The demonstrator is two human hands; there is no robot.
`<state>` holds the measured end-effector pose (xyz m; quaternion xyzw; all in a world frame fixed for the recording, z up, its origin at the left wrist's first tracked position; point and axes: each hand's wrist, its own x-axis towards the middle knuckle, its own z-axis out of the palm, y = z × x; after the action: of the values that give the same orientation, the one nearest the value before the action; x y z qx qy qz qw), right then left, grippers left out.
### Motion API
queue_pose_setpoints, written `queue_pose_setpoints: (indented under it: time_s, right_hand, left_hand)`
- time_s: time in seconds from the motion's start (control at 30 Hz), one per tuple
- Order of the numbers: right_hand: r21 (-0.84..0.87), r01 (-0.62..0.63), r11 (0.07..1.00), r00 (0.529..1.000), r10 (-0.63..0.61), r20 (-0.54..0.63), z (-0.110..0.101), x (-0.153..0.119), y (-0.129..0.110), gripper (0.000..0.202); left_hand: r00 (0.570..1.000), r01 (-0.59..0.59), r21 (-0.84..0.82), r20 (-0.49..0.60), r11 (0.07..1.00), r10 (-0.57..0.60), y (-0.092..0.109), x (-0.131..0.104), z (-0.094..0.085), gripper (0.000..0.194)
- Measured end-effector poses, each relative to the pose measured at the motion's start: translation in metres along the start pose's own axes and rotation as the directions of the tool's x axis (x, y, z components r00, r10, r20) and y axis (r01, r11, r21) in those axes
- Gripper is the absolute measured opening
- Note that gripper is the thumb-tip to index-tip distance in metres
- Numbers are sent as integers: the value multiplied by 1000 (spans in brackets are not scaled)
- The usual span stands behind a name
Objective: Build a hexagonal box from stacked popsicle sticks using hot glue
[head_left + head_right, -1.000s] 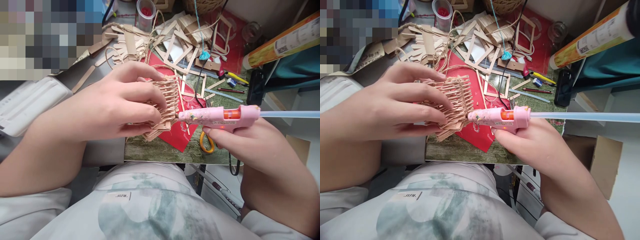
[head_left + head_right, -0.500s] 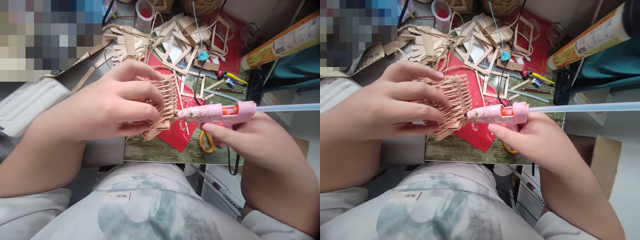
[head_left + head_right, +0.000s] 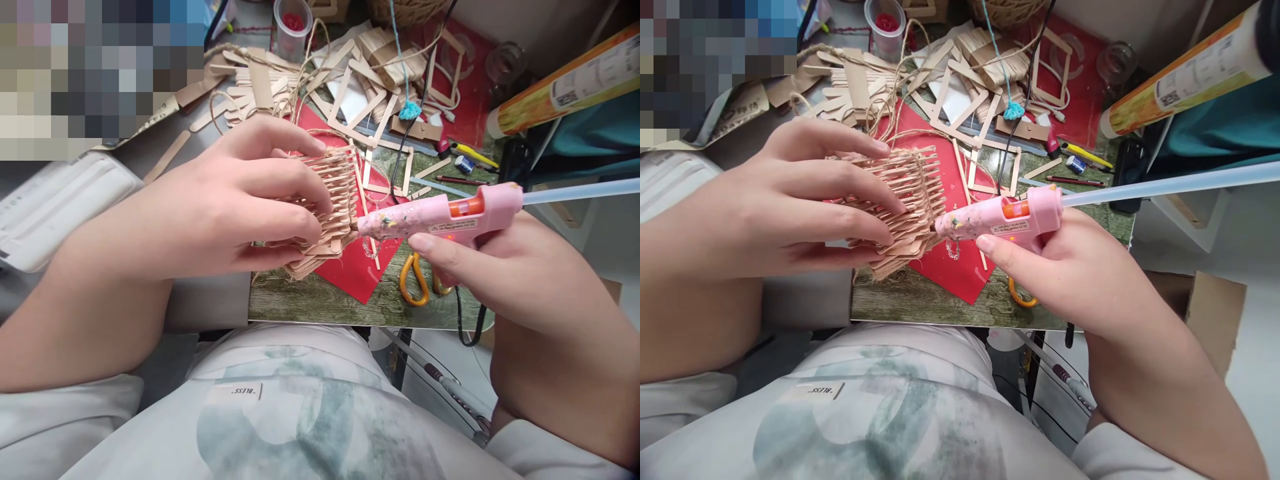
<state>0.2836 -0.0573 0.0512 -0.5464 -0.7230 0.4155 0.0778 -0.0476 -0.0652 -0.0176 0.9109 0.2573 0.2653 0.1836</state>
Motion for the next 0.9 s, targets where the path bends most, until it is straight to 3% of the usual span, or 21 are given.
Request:
queue_pose_setpoints:
  time_s: [0.63,0.9]
  right_hand:
    - [-2,15,1000,999,-15,51,-3,5,1,26]
    - [11,19,1000,998,-20,54,-7,-1,-5,18]
  left_hand:
    - [999,35,6,37,999,-35,0,-1,0,23]
    - [1000,31,-14,2,999,-31,0,1,0,16]
